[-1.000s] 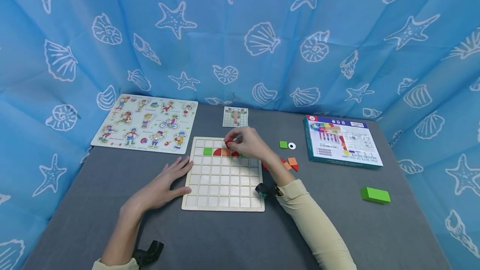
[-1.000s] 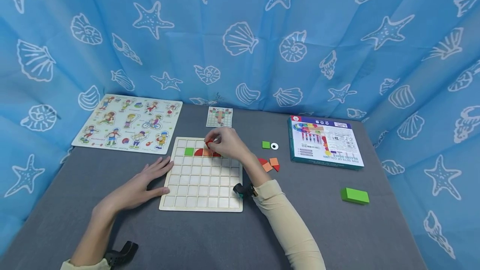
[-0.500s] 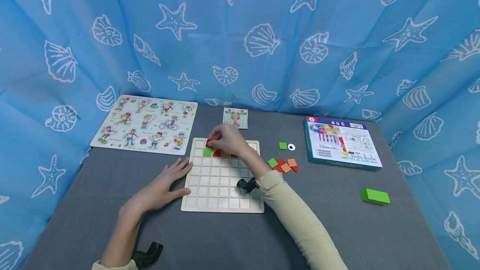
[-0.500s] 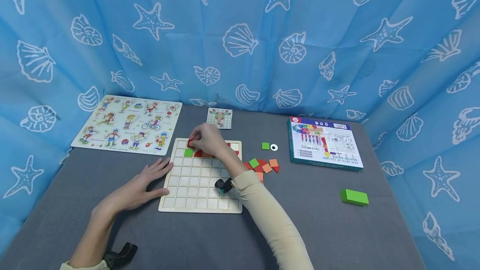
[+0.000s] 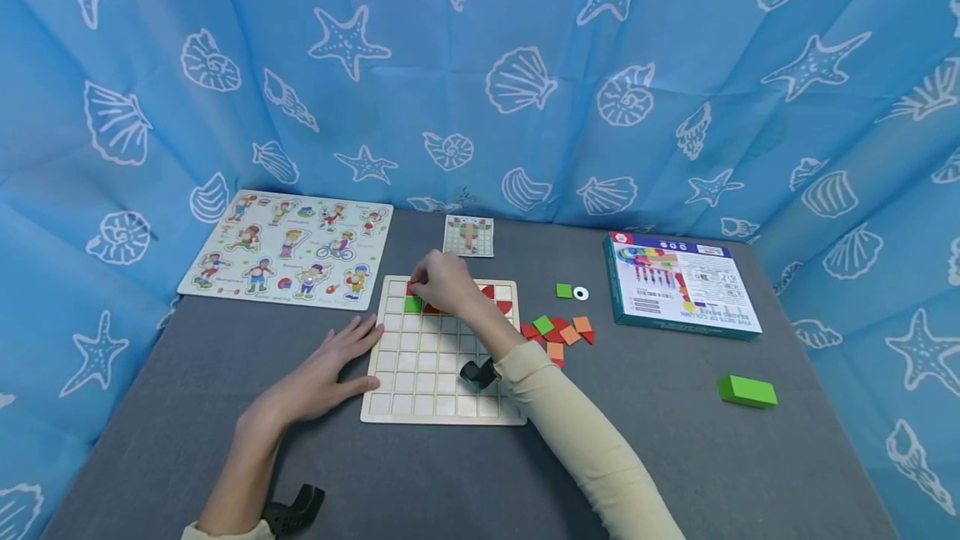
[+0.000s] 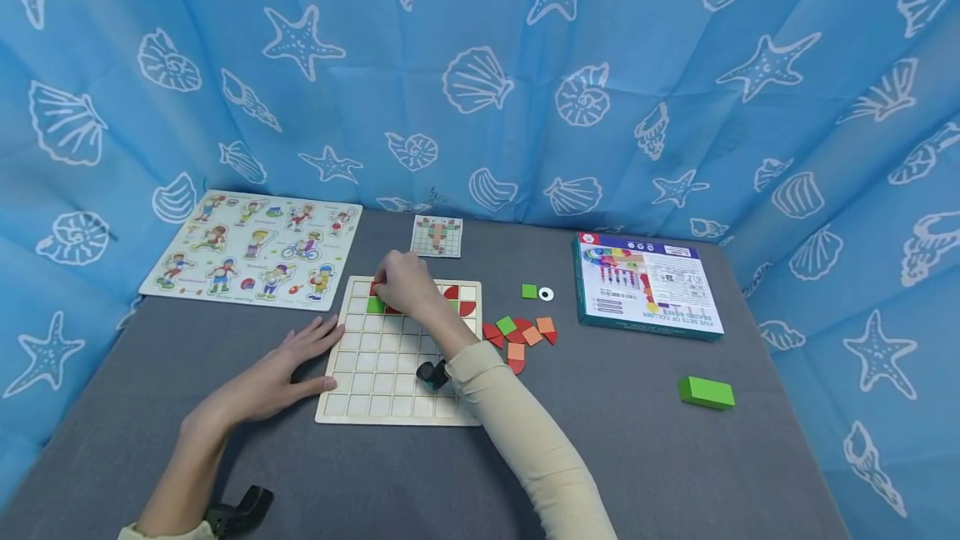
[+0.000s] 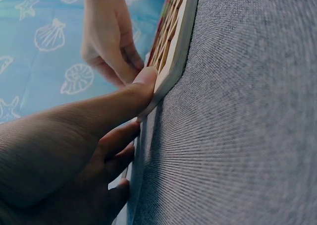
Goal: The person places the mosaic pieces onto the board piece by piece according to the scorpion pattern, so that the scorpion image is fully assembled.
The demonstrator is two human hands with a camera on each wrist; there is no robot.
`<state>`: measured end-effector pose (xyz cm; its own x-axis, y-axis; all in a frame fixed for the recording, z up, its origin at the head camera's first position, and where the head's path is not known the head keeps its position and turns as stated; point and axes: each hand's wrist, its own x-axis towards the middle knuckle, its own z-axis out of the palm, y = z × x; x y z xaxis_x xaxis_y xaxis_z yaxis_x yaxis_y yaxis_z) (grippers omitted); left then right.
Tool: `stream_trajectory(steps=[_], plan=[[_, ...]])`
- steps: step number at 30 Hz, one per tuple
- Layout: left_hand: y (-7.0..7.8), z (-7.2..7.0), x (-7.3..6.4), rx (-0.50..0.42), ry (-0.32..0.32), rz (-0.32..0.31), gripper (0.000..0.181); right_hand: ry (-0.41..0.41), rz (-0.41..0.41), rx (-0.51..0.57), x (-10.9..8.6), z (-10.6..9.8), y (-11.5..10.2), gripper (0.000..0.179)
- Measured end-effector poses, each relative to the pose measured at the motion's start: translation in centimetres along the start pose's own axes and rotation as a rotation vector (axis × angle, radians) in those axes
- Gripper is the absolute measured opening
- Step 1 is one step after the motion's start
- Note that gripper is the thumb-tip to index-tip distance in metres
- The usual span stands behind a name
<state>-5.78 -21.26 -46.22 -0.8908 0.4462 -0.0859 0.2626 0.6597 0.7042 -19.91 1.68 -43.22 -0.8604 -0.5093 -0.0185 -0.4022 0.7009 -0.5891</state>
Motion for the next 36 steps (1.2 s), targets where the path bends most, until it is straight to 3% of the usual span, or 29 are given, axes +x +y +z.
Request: stream_trajectory(steps=[9,18,22,27,32,36], plan=[[-2.4,1.0,0.3,0.005,0.016,0.03,0.085,0.016,-0.027,0.069,-1.6,-1.3,0.7,0.013],[0.4,-0.2,0.2,-0.005,-0.035,-0.038,0.082,0.035,-0.032,0.188,-6.2,-5.1,3.4,0.013],[0.6,-0.3,0.2,0.01,-0.045,-0.048,0.081,0.039,0.002,0.147,-8.8,-6.8,4.9,0.009],[0.5,-0.3,0.2,0.0,-0.046,-0.043,0.081,-0.022,0.081,0.033,-11.4,-8.2,6.9,0.008],[0.5,-0.3,0.2,-0.002,-0.045,-0.044,0.082,-0.084,0.162,-0.049,-12.9,-8.2,8.6,0.015],[0.5,-0.3,0.2,0.002,-0.046,-0.044,0.081,-0.078,0.181,-0.058,-13.4,-7.7,9.5,0.017]])
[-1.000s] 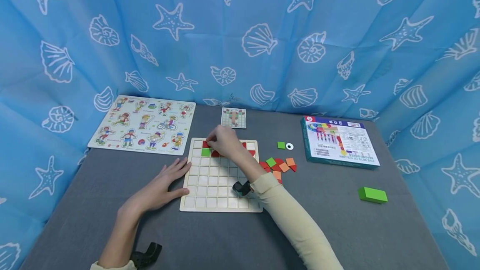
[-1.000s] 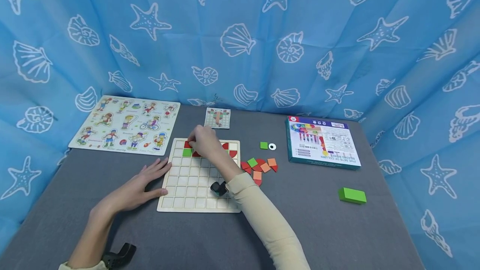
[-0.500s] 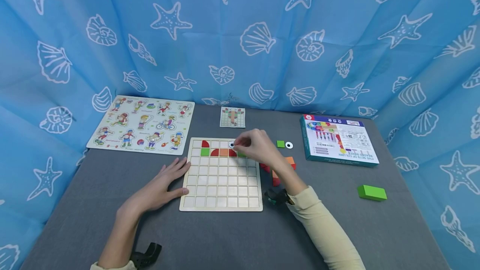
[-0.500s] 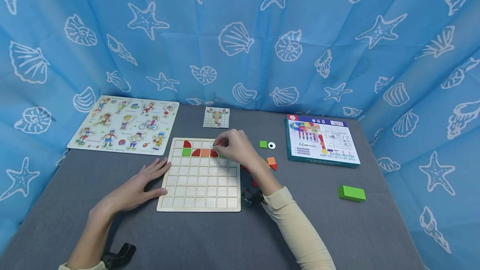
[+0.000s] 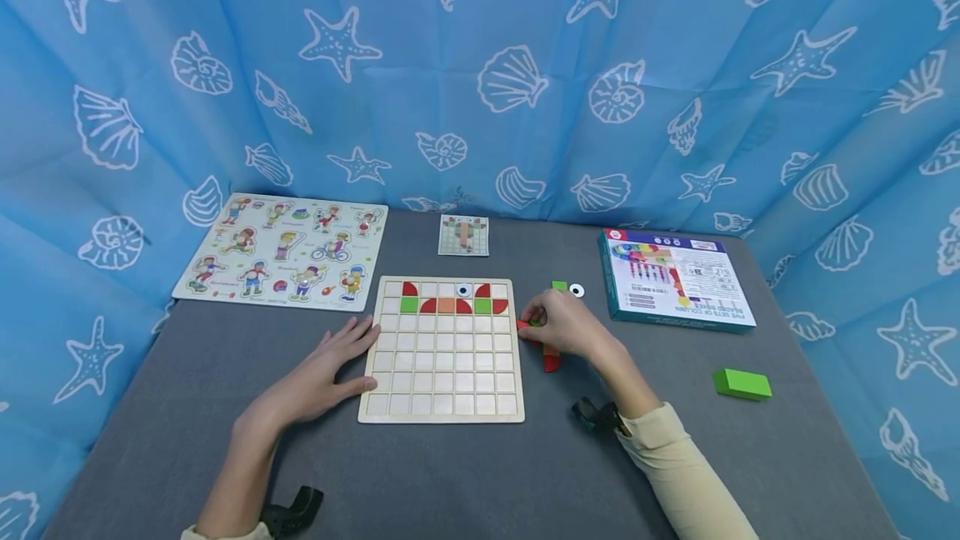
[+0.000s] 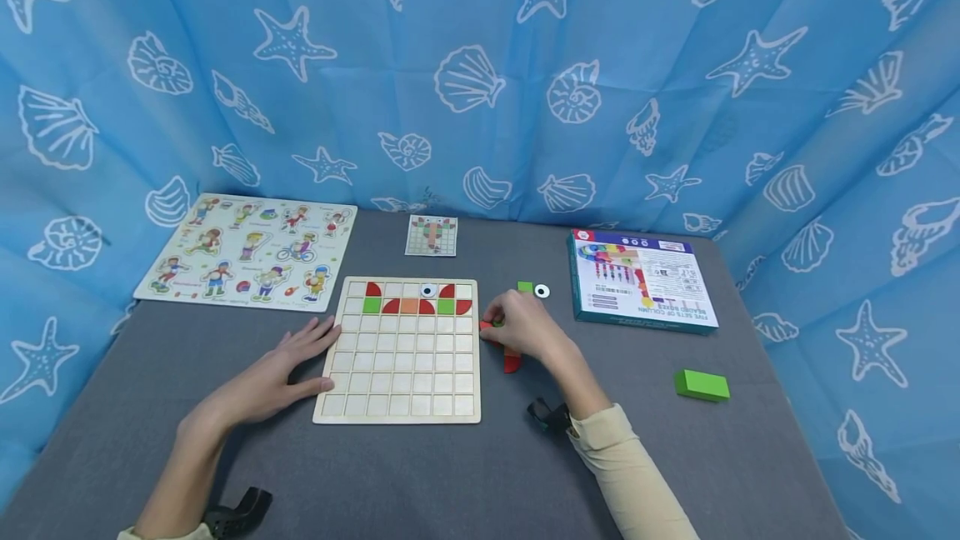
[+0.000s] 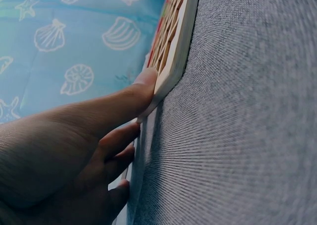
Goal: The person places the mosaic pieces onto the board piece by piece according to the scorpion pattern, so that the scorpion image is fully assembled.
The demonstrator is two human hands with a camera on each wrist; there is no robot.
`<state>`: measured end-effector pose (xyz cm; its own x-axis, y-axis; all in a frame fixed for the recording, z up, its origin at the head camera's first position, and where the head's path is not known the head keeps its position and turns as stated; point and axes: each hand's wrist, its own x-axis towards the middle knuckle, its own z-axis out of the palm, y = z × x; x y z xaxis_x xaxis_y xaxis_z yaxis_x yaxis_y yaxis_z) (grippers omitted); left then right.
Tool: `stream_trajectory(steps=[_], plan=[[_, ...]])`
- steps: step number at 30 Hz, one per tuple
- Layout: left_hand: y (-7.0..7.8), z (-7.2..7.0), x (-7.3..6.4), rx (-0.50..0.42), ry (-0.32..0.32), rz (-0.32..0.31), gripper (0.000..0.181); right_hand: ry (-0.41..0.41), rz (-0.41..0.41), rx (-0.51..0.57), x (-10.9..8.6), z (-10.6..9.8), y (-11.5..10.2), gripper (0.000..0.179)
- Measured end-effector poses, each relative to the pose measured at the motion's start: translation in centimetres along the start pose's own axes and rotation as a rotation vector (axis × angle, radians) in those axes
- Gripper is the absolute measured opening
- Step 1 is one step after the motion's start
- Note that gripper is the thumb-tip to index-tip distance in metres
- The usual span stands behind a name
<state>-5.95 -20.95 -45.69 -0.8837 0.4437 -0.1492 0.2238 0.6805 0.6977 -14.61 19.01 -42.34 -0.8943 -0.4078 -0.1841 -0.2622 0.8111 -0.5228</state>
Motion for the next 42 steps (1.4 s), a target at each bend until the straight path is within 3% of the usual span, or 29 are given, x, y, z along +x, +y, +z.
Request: stream_trajectory(steps=[12,17,24,32,42], plan=[[0.0,0.0,0.0,0.004,-0.006,-0.011,0.081,0.047,-0.014,0.161,-0.8,0.3,0.9,0.013],[0.1,0.0,0.0,0.003,-0.002,-0.009,0.081,0.082,-0.024,0.232,-0.7,0.1,0.3,0.012],[-0.1,0.2,0.1,0.004,0.0,-0.014,0.082,0.053,-0.027,0.372,-0.1,0.1,-1.0,0.012],[-0.4,0.3,0.2,0.006,0.0,-0.021,0.083,0.05,-0.165,0.323,1.1,0.7,-2.0,0.01],[-0.5,0.2,0.1,0.006,-0.003,-0.014,0.082,0.038,-0.23,0.332,2.6,1.4,-3.5,0.01]])
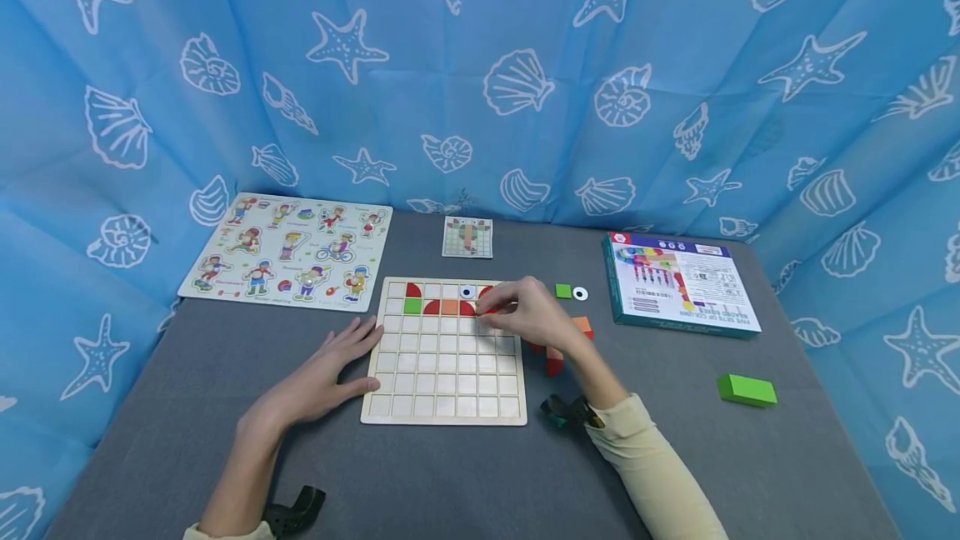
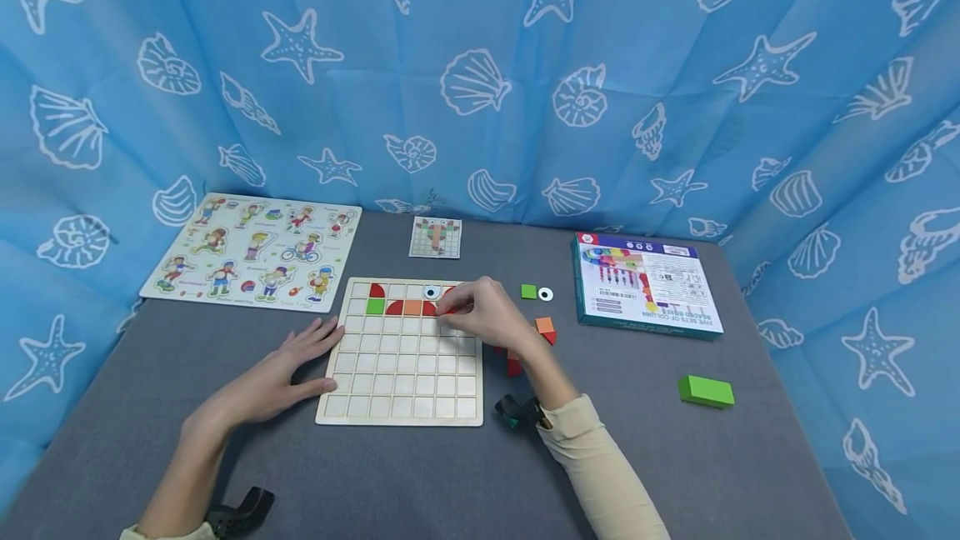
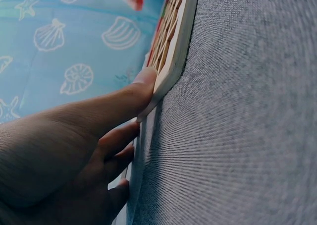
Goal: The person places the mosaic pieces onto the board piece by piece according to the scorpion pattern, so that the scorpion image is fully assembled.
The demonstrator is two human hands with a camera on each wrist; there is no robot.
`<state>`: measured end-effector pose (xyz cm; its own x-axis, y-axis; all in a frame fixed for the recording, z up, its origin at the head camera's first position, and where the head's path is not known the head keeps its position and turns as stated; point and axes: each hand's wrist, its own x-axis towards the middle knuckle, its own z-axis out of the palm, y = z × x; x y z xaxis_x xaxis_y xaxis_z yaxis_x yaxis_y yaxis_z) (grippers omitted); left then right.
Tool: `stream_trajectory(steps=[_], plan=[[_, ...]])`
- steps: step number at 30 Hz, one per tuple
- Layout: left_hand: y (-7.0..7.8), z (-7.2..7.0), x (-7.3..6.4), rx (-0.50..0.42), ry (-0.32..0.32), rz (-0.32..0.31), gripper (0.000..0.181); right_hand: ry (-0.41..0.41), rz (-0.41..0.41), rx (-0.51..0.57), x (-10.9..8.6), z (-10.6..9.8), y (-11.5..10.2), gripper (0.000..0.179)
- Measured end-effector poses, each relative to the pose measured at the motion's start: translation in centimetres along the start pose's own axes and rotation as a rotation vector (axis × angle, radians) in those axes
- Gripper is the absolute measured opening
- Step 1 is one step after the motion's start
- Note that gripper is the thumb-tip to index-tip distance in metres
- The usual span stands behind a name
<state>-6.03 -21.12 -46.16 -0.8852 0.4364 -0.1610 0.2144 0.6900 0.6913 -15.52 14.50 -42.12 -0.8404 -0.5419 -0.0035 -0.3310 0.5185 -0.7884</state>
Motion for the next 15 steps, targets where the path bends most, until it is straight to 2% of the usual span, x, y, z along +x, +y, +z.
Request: stream_trajectory(steps=[5,9,15], plan=[[-0.1,0.0,0.0,-0.004,-0.004,0.0,0.082,-0.021,-0.031,0.042,1.2,0.9,-0.9,0.02],[0.0,0.0,0.0,-0.002,-0.007,-0.013,0.083,-0.047,-0.074,0.06,2.6,2.0,-1.8,0.022],[0.0,0.0,0.1,0.004,-0.01,-0.018,0.082,-0.08,-0.074,0.103,4.9,4.2,-2.9,0.021]])
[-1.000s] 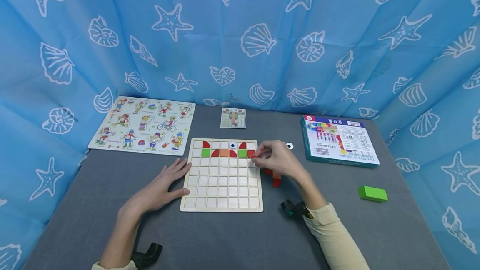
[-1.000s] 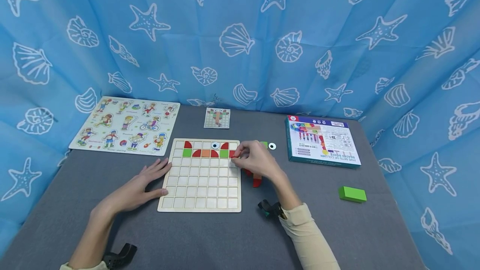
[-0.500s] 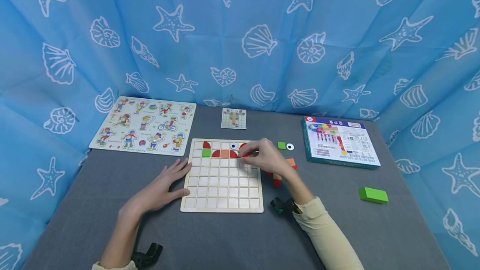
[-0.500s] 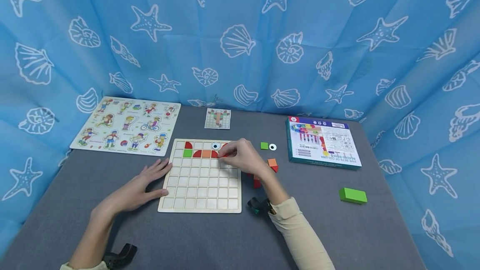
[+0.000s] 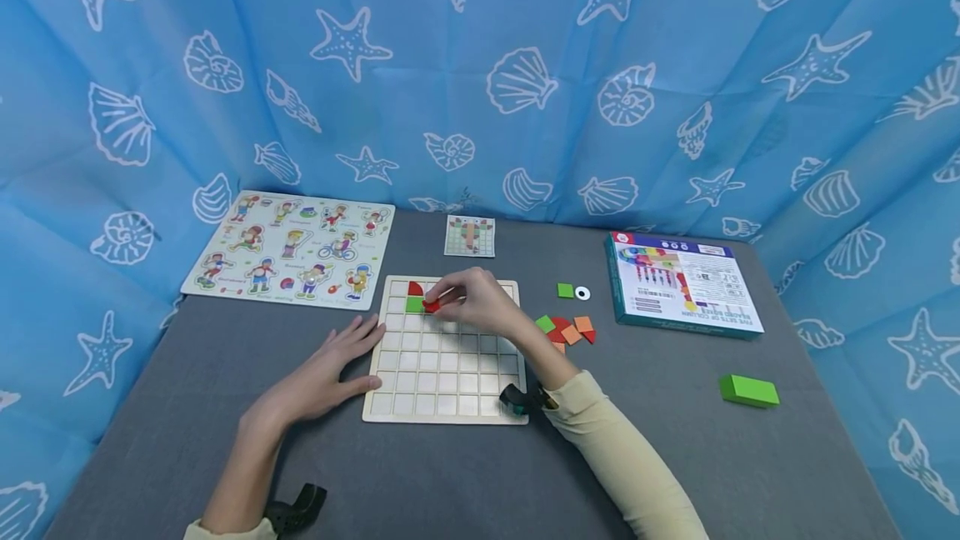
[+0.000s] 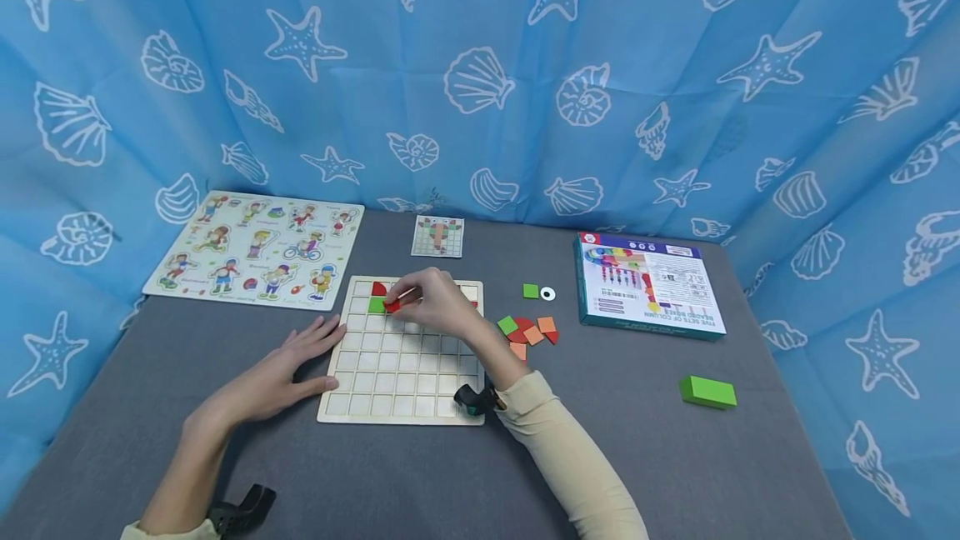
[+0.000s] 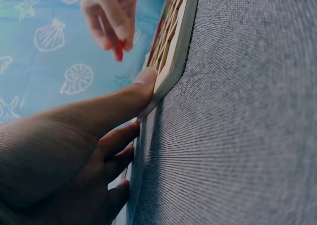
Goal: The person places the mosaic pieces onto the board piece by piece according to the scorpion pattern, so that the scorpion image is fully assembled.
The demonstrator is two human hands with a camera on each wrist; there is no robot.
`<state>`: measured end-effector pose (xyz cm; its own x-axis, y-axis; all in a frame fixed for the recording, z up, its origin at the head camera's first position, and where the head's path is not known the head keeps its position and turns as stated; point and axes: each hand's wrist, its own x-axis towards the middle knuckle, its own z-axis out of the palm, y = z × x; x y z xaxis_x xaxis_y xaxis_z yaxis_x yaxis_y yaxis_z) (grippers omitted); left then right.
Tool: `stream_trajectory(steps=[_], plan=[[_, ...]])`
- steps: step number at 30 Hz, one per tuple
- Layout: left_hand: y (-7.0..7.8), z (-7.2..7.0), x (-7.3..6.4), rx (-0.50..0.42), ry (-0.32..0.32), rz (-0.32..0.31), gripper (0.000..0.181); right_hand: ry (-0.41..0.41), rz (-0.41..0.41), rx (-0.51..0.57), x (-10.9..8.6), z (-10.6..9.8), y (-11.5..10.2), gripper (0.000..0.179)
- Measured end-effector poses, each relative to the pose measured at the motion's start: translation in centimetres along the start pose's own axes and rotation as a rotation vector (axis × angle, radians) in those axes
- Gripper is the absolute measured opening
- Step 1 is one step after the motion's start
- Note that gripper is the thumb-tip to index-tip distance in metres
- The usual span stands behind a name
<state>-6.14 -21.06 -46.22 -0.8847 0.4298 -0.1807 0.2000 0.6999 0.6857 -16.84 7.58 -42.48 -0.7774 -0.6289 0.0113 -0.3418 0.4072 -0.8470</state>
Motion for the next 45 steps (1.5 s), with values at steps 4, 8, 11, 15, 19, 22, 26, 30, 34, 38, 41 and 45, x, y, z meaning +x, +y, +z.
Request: stream_trajectory(steps=[4,8,11,15,19,22,26,30,34,38,41,45], plan=[[0.0,0.0,0.0,0.006,0.007,0.013,0.081,-0.006,-0.011,-0.02,1.6,1.2,-0.3,0.02],[0.1,0.0,-0.1,0.014,0.02,0.032,0.08,-0.003,-0.001,-0.077,3.1,2.3,-0.7,0.021],[0.1,-0.1,-0.1,0.009,0.021,0.032,0.08,0.001,0.01,-0.134,4.1,3.1,-0.8,0.021],[-0.3,0.0,-0.1,0.013,0.02,0.033,0.081,0.0,0.017,-0.182,5.1,3.8,-0.8,0.022],[-1.2,0.4,0.1,-0.006,0.041,0.066,0.083,-0.01,0.032,-0.203,5.6,4.1,-0.8,0.022],[-1.1,0.5,-0.1,-0.029,0.068,0.111,0.083,-0.017,0.048,-0.217,5.7,4.3,-0.8,0.02],[-1.1,0.6,-0.3,-0.03,0.089,0.146,0.083,-0.013,0.041,-0.242,5.8,4.4,-0.8,0.015],[-1.0,0.5,-0.2,-0.024,0.077,0.125,0.084,-0.004,0.014,-0.273,5.9,4.7,-0.8,0.01],[-0.1,0.1,-0.2,-0.019,0.04,0.068,0.083,-0.002,0.004,-0.295,5.8,4.9,-0.9,0.008],[0.1,0.0,-0.1,-0.01,0.021,0.042,0.082,0.004,-0.013,-0.326,5.6,4.9,-0.9,0.009],[0.0,0.0,-0.2,-0.015,0.028,0.057,0.082,0.014,-0.027,-0.36,5.5,4.9,-0.9,0.01],[-0.1,0.1,-0.2,-0.026,0.047,0.084,0.083,0.022,-0.021,-0.39,5.4,5.0,-1.1,0.012]])
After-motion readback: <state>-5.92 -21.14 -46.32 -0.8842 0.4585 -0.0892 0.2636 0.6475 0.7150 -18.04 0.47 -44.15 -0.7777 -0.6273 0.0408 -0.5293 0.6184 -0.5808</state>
